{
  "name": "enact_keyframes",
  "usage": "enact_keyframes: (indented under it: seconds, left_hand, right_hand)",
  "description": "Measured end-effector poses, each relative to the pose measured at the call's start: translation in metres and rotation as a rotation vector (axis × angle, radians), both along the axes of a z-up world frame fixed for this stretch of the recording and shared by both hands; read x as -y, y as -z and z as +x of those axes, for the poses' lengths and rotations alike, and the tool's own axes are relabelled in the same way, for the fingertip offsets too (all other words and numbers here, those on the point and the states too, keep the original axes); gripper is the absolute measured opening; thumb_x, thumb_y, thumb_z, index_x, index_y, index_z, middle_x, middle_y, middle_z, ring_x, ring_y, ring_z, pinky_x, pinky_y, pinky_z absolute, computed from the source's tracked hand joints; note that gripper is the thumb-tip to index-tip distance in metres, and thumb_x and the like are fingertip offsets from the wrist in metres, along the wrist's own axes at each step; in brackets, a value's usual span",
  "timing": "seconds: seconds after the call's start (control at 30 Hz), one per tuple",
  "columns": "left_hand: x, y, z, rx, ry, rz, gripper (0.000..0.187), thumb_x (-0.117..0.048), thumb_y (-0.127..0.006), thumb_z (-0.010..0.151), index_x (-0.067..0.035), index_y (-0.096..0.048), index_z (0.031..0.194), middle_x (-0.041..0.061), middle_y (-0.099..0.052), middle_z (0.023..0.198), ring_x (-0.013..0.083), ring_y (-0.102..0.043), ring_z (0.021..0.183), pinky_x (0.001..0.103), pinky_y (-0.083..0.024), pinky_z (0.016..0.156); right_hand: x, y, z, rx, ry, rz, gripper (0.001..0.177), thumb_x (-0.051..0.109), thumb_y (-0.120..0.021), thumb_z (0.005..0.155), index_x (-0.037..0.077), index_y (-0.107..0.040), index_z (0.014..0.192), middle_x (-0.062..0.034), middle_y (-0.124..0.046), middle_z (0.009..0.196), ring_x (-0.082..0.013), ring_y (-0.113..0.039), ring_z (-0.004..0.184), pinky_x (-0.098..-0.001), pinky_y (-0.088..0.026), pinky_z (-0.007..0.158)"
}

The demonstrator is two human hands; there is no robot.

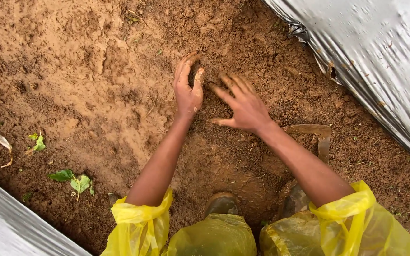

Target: The person uses a hoe to loosen soil and then packs dirt around the base of plants growing through a plastic mulch sheet. They move along the row, repeating the process of hoeing and hand-packing soil for several different plants.

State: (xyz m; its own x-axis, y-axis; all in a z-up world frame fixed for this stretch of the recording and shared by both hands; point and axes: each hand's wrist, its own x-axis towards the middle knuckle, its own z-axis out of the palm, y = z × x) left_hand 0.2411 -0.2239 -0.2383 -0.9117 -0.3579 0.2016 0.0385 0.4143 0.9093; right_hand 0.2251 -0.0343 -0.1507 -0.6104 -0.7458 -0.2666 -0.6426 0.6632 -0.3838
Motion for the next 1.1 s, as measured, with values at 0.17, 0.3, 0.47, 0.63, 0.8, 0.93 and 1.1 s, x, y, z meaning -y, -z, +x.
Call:
enact_keyframes:
  seconds: [0.17, 0.3, 0.47, 0.63, 0.8, 0.93, 1.1]
  left_hand:
    - [-0.001, 0.0, 0.001, -0.007, -0.003, 0.001, 0.031, -0.022, -0.051, 0.108, -0.008, -0.061, 0.134, 0.017, -0.06, 0.138, 0.0361, -0.053, 0.133, 0.06, -0.033, 0.117]
    - [0.003, -0.002, 0.003, 0.005, 0.022, -0.032, 0.033, -0.028, -0.053, 0.107, -0.009, -0.062, 0.133, 0.016, -0.061, 0.137, 0.0364, -0.054, 0.132, 0.059, -0.035, 0.115]
    - [0.003, -0.022, 0.015, -0.05, 0.098, -0.086, 0.032, -0.015, -0.066, 0.1, -0.003, -0.064, 0.13, 0.022, -0.061, 0.133, 0.0447, -0.057, 0.126, 0.062, -0.042, 0.109]
    - [0.017, -0.041, 0.015, -0.079, 0.159, -0.161, 0.033, -0.011, -0.073, 0.095, -0.009, -0.068, 0.127, 0.014, -0.064, 0.132, 0.0388, -0.059, 0.126, 0.054, -0.045, 0.109]
    - [0.018, -0.101, 0.008, -0.117, 0.147, -0.194, 0.028, 0.0, -0.072, 0.094, -0.005, -0.07, 0.122, 0.019, -0.065, 0.125, 0.0446, -0.06, 0.12, 0.058, -0.048, 0.102]
    - [0.013, -0.147, -0.02, -0.116, 0.174, -0.193, 0.027, -0.002, -0.072, 0.094, -0.004, -0.07, 0.12, 0.018, -0.064, 0.126, 0.042, -0.06, 0.122, 0.058, -0.048, 0.103]
    - [-0.008, -0.209, -0.054, -0.083, 0.249, -0.242, 0.026, -0.004, -0.072, 0.094, -0.007, -0.071, 0.12, 0.012, -0.066, 0.125, 0.0356, -0.062, 0.122, 0.054, -0.049, 0.105]
  right_hand:
    - [-0.015, 0.04, 0.019, -0.063, -0.126, -0.035, 0.078, 0.047, -0.077, 0.083, 0.027, -0.045, 0.152, -0.0108, -0.039, 0.159, -0.0315, -0.03, 0.15, -0.0475, -0.022, 0.126]
    - [-0.024, 0.1, 0.032, -0.217, -0.176, -0.172, 0.06, 0.039, -0.073, 0.09, 0.028, -0.051, 0.144, -0.006, -0.052, 0.144, -0.0279, -0.042, 0.142, -0.0493, -0.034, 0.12]
    - [-0.04, 0.105, 0.032, -0.369, -0.252, -0.274, 0.051, 0.036, -0.079, 0.085, 0.025, -0.061, 0.132, -0.0034, -0.061, 0.123, -0.026, -0.053, 0.129, -0.0465, -0.048, 0.11]
    - [-0.063, 0.104, 0.028, -0.292, -0.332, -0.231, 0.042, 0.03, -0.076, 0.091, 0.024, -0.062, 0.13, -0.0019, -0.061, 0.113, -0.0251, -0.054, 0.125, -0.0446, -0.051, 0.106]
    - [-0.084, 0.076, 0.008, -0.116, -0.579, 0.128, 0.045, 0.041, -0.056, 0.104, 0.02, -0.049, 0.143, -0.0113, -0.055, 0.131, -0.0327, -0.051, 0.133, -0.0503, -0.045, 0.114]
    - [-0.109, -0.043, -0.044, -0.005, -0.579, 0.277, 0.05, 0.04, -0.051, 0.105, 0.021, -0.04, 0.15, -0.0153, -0.049, 0.139, -0.0379, -0.047, 0.137, -0.0547, -0.039, 0.118]
    - [-0.145, -0.211, -0.109, -0.633, -0.344, -0.437, 0.028, 0.023, -0.078, 0.086, 0.016, -0.071, 0.112, -0.0051, -0.064, 0.096, -0.0191, -0.06, 0.091, -0.0316, -0.056, 0.079]
